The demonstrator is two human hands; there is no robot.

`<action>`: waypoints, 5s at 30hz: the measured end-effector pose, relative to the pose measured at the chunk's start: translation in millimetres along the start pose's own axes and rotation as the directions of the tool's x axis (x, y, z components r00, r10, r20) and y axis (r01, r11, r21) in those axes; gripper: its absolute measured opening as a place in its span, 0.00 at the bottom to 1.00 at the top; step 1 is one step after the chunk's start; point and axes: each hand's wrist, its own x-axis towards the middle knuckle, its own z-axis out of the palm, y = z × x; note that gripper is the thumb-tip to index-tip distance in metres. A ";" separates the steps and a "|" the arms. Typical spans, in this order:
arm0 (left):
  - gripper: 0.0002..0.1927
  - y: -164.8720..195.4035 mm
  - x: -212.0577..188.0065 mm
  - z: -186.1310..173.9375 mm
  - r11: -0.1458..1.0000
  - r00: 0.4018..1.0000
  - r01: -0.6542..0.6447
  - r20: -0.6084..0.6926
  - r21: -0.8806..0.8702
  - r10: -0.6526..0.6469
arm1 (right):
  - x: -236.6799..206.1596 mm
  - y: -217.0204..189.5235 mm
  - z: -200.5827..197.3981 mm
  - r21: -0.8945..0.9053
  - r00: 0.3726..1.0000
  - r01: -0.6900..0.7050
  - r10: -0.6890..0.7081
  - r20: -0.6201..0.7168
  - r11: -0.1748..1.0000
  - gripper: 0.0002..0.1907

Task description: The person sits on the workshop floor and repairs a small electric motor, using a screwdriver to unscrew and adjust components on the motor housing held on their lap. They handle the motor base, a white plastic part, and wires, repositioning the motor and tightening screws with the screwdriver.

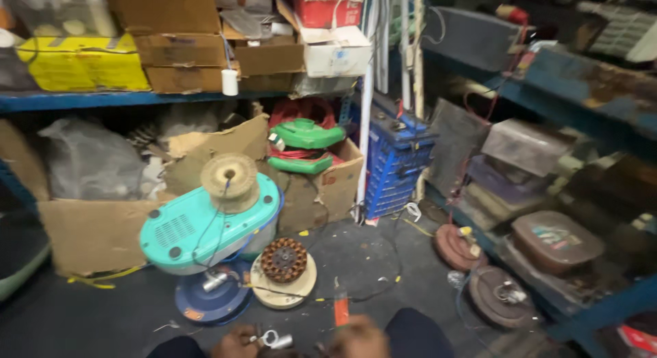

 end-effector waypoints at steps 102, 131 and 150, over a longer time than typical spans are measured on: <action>0.07 -14.1 -14.2 13.3 0.930 0.967 0.056 -0.211 -0.362 -0.140 | 72.7 -68.6 112.4 0.133 0.429 -0.878 0.633 0.645 0.460 0.12; 0.11 1.1 -13.0 -2.6 0.928 0.972 0.059 -0.191 -0.367 -0.137 | 93.0 -78.5 105.4 0.069 0.433 -0.861 0.654 0.621 0.504 0.09; 0.12 3.0 -22.7 -12.7 0.952 0.976 0.126 -0.135 -0.279 -0.169 | 89.4 -100.9 60.8 0.145 0.638 -0.729 0.587 0.498 0.669 0.13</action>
